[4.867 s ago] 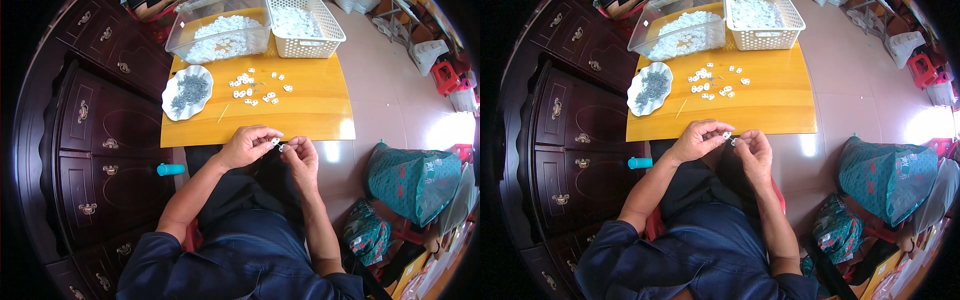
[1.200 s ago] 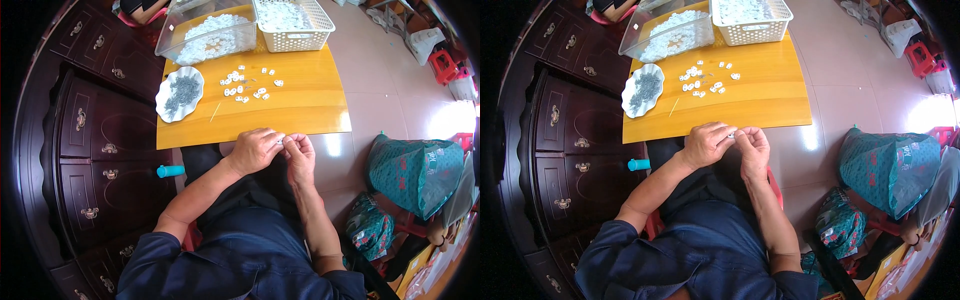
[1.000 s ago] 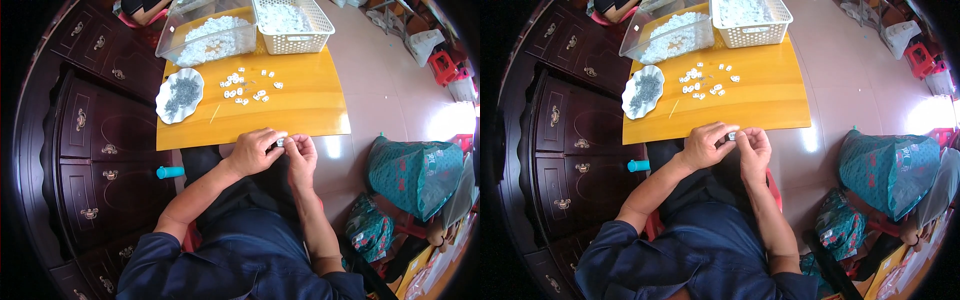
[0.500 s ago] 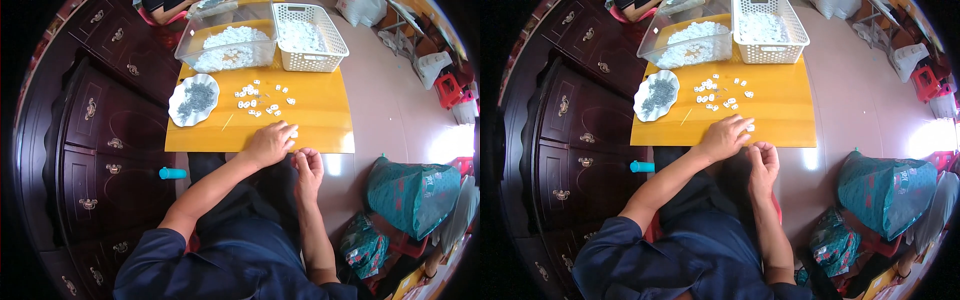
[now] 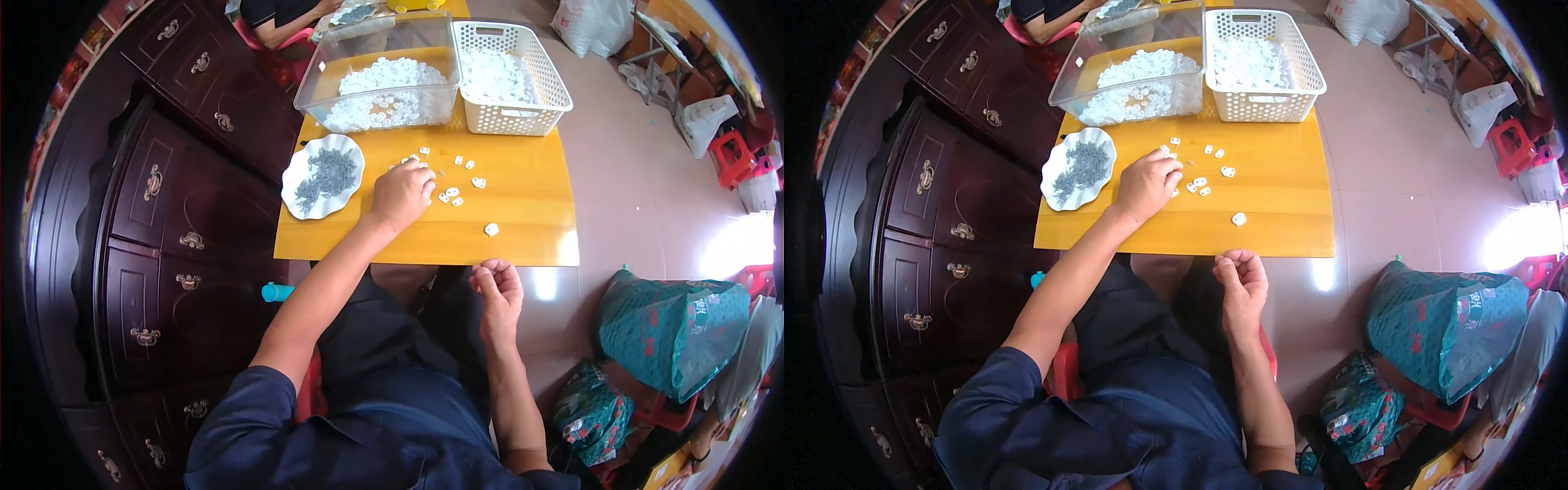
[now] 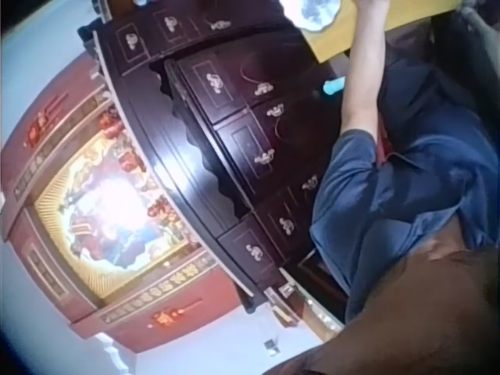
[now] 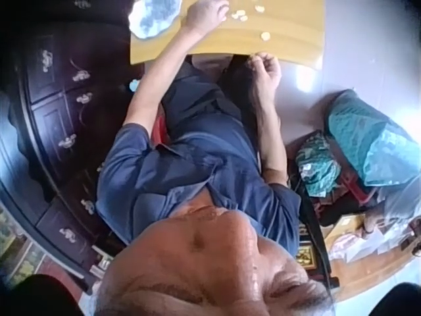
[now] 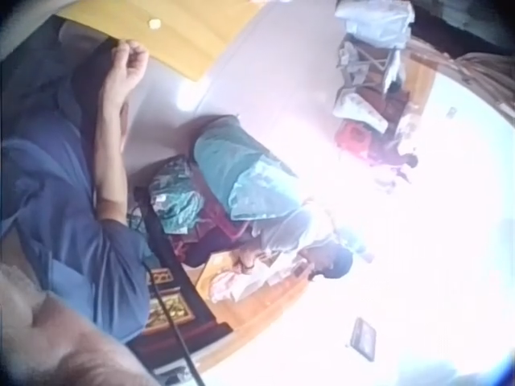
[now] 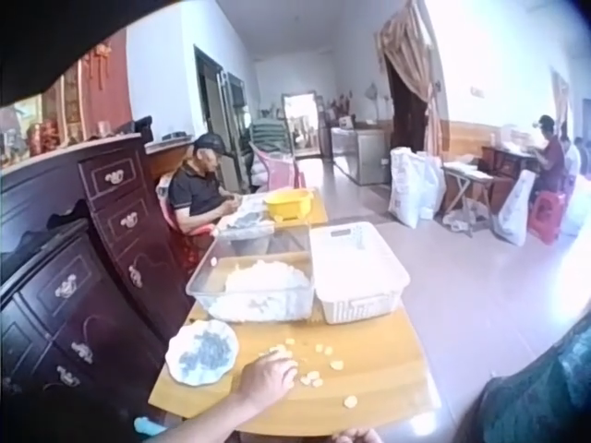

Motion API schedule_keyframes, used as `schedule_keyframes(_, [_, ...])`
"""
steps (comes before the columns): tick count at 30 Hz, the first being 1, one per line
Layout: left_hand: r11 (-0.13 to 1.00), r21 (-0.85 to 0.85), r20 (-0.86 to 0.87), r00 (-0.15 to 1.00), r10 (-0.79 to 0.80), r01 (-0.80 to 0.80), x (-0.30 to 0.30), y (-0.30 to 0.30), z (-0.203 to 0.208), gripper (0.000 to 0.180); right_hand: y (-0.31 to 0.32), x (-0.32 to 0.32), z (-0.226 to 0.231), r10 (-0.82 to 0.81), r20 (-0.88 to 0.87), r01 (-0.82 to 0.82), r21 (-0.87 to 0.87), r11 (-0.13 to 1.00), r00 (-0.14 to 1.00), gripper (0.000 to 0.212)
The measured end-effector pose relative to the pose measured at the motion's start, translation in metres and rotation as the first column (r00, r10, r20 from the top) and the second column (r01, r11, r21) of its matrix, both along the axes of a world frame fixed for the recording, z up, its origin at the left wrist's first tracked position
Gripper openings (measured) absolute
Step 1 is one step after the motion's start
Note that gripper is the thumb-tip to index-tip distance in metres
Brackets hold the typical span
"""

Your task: The person is manually assembling small white plastic components by inserting metal pins.

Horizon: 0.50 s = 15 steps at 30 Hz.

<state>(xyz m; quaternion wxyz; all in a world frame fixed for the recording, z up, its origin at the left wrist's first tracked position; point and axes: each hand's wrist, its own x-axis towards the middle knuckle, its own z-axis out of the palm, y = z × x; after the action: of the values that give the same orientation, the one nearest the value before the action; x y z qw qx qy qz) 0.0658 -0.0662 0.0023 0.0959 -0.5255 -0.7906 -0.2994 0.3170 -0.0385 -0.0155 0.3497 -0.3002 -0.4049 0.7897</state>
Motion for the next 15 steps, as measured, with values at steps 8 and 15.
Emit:
schedule_keyframes(8, [0.968,-0.228,-0.167,0.975,-0.146,0.106,-0.014,0.019,0.002,0.009,0.001,0.001,0.001,0.016,0.022,-0.016,0.0,1.0,1.0,0.007])
schedule_keyframes(15, [0.951,-0.272,-0.216,0.953,-0.212,0.149,-0.018,0.025,0.006,0.008,0.001,0.0,-0.001,0.014,0.017,-0.014,-0.027,1.0,1.0,0.008])
